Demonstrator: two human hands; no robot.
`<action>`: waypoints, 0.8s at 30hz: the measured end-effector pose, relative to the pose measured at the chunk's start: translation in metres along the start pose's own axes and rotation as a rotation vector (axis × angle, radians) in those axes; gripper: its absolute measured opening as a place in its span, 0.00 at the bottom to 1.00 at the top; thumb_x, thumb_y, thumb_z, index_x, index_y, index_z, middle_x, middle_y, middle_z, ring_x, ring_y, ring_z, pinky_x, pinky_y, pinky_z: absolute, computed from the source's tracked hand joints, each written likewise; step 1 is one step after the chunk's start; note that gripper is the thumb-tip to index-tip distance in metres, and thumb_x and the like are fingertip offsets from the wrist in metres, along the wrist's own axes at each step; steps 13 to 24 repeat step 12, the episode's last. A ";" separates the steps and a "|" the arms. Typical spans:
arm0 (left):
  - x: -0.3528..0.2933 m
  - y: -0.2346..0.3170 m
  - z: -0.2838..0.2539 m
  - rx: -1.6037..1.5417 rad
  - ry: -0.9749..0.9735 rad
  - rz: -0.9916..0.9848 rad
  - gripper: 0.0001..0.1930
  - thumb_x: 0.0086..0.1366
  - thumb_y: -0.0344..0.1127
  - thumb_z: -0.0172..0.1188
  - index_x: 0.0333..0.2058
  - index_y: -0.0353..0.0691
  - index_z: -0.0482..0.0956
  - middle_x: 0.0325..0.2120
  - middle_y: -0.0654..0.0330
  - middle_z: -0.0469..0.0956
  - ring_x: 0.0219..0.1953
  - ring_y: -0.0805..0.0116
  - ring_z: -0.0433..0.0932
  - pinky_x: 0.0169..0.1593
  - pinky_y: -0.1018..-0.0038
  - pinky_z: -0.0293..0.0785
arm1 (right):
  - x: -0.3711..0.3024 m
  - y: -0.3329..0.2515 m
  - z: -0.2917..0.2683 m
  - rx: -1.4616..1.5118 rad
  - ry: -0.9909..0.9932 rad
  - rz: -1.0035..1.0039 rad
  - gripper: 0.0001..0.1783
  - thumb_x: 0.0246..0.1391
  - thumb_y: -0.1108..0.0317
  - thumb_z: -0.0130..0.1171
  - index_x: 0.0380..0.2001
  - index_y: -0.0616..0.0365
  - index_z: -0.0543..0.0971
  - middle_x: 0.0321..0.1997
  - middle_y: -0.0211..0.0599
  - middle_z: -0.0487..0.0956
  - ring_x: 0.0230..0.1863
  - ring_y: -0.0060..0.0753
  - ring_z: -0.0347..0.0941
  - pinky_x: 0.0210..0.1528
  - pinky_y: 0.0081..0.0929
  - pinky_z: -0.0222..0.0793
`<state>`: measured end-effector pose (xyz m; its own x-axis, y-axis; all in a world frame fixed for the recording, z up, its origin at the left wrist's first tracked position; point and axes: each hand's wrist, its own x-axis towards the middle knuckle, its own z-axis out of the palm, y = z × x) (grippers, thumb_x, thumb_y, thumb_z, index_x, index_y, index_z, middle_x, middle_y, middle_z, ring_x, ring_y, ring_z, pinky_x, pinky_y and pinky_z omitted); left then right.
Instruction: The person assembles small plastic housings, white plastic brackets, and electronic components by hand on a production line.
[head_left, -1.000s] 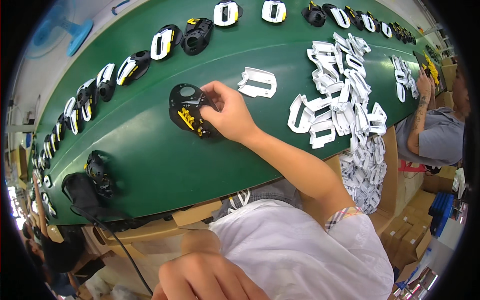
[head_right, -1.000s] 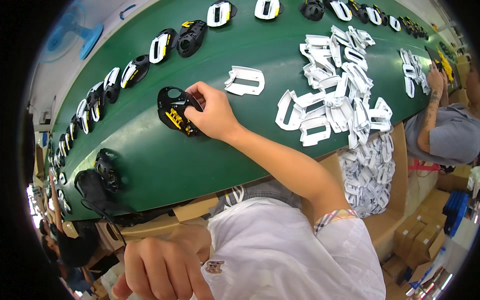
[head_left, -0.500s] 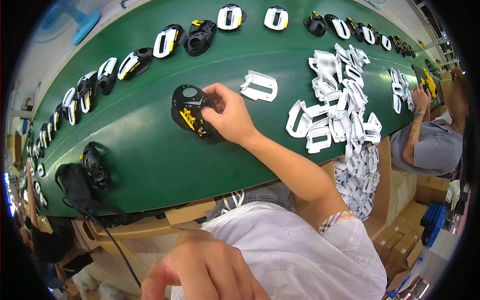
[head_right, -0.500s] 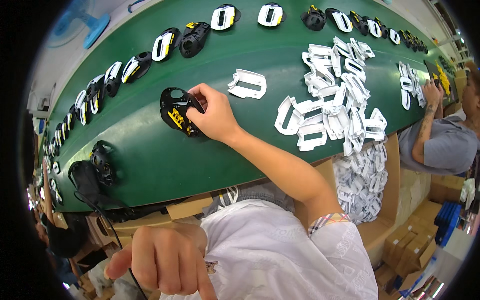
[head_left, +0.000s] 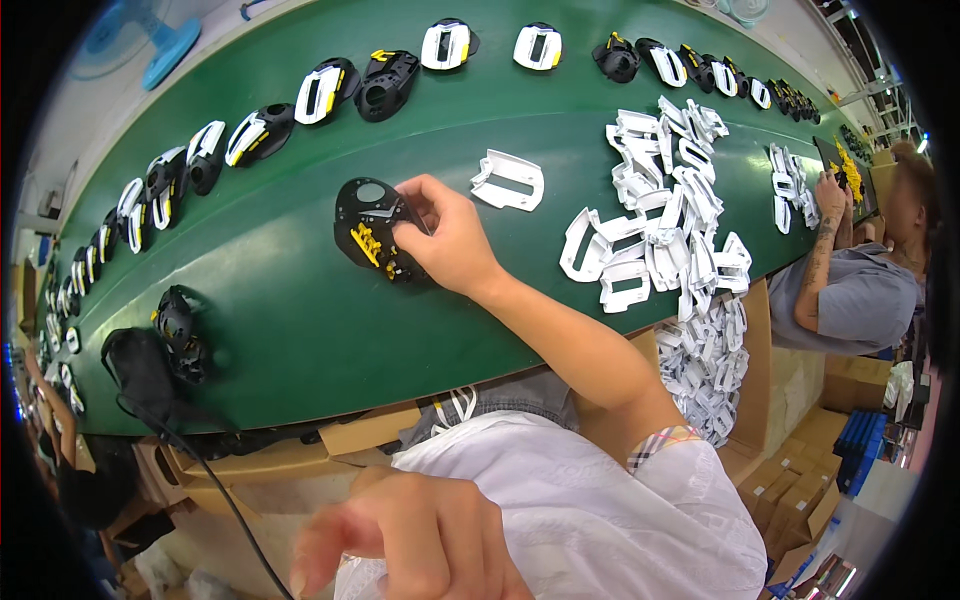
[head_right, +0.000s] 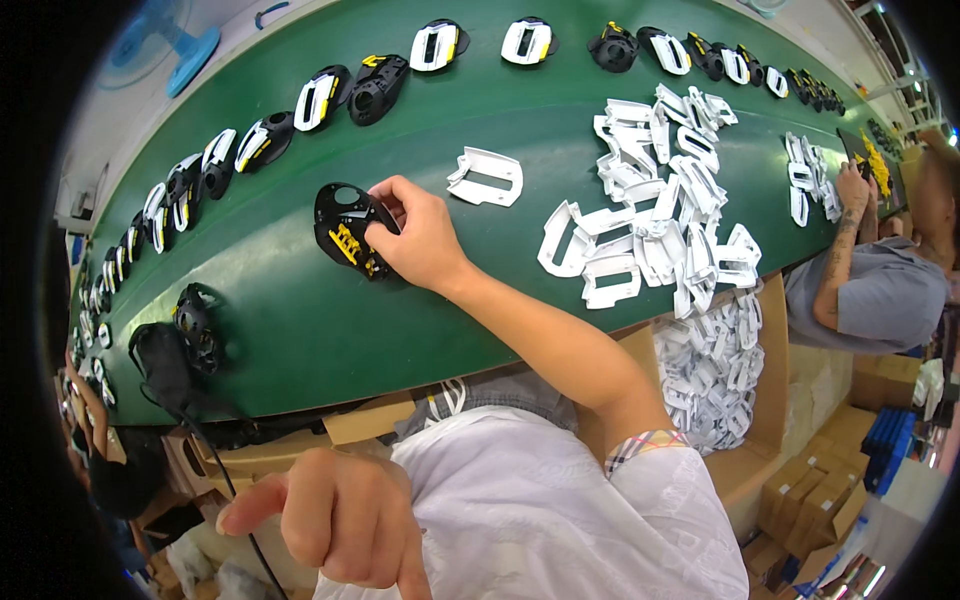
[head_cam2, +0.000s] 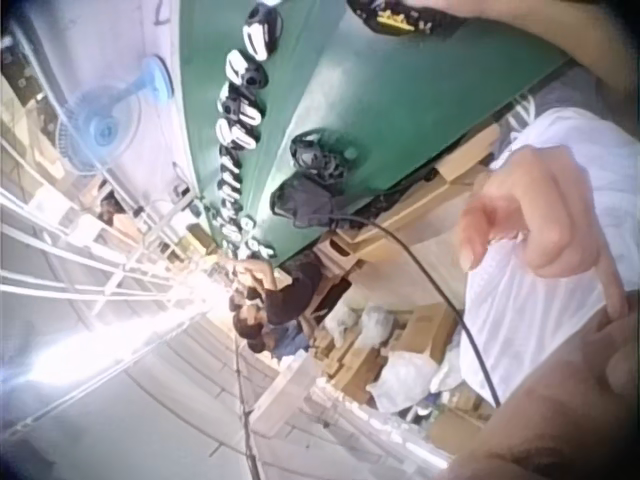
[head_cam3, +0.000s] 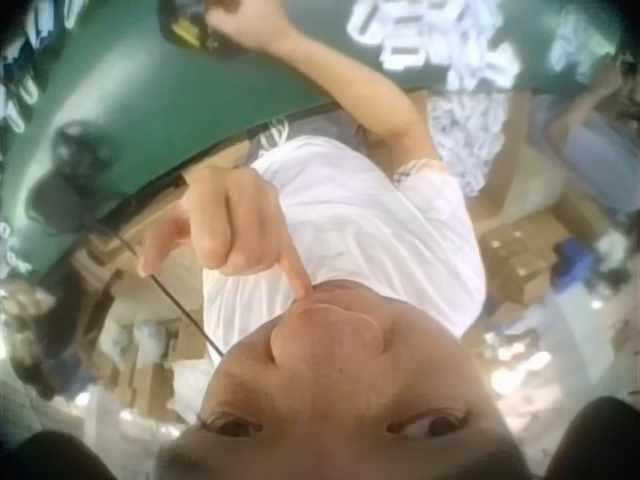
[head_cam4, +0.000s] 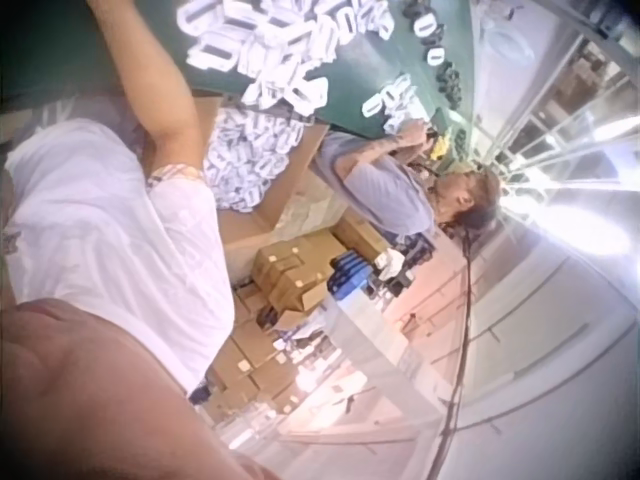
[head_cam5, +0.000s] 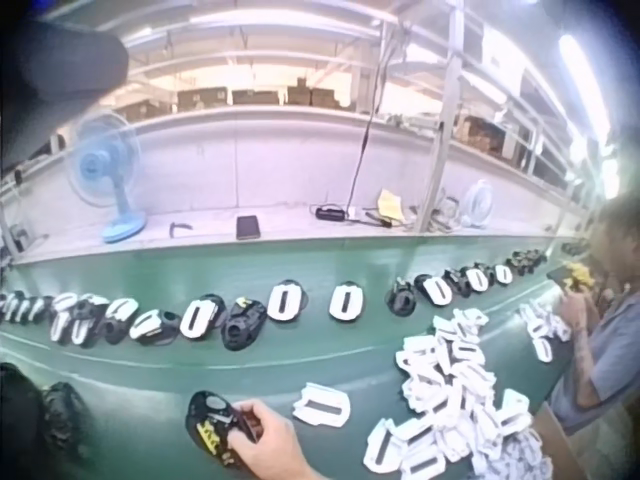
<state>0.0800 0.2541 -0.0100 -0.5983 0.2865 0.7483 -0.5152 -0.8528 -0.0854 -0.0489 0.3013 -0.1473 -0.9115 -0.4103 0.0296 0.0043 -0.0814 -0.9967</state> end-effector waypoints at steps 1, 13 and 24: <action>0.000 -0.002 -0.001 -0.003 -0.007 -0.002 0.25 0.63 0.49 0.57 0.14 0.37 0.65 0.12 0.63 0.62 0.11 0.71 0.61 0.47 0.42 0.71 | 0.000 0.000 0.000 0.007 0.001 -0.007 0.14 0.40 0.75 0.56 0.34 0.68 0.73 0.29 0.38 0.79 0.28 0.21 0.73 0.35 0.21 0.71; -0.029 -0.020 0.000 0.063 -0.142 0.052 0.24 0.65 0.54 0.51 0.16 0.44 0.67 0.14 0.60 0.71 0.14 0.68 0.68 0.39 0.56 0.73 | -0.004 -0.005 0.008 -0.034 -0.008 -0.041 0.13 0.41 0.74 0.55 0.34 0.66 0.74 0.29 0.37 0.79 0.29 0.23 0.75 0.36 0.21 0.72; -0.029 -0.020 0.000 0.063 -0.142 0.052 0.24 0.65 0.54 0.51 0.16 0.44 0.67 0.14 0.60 0.71 0.14 0.68 0.68 0.39 0.56 0.73 | -0.004 -0.005 0.008 -0.034 -0.008 -0.041 0.13 0.41 0.74 0.55 0.34 0.66 0.74 0.29 0.37 0.79 0.29 0.23 0.75 0.36 0.21 0.72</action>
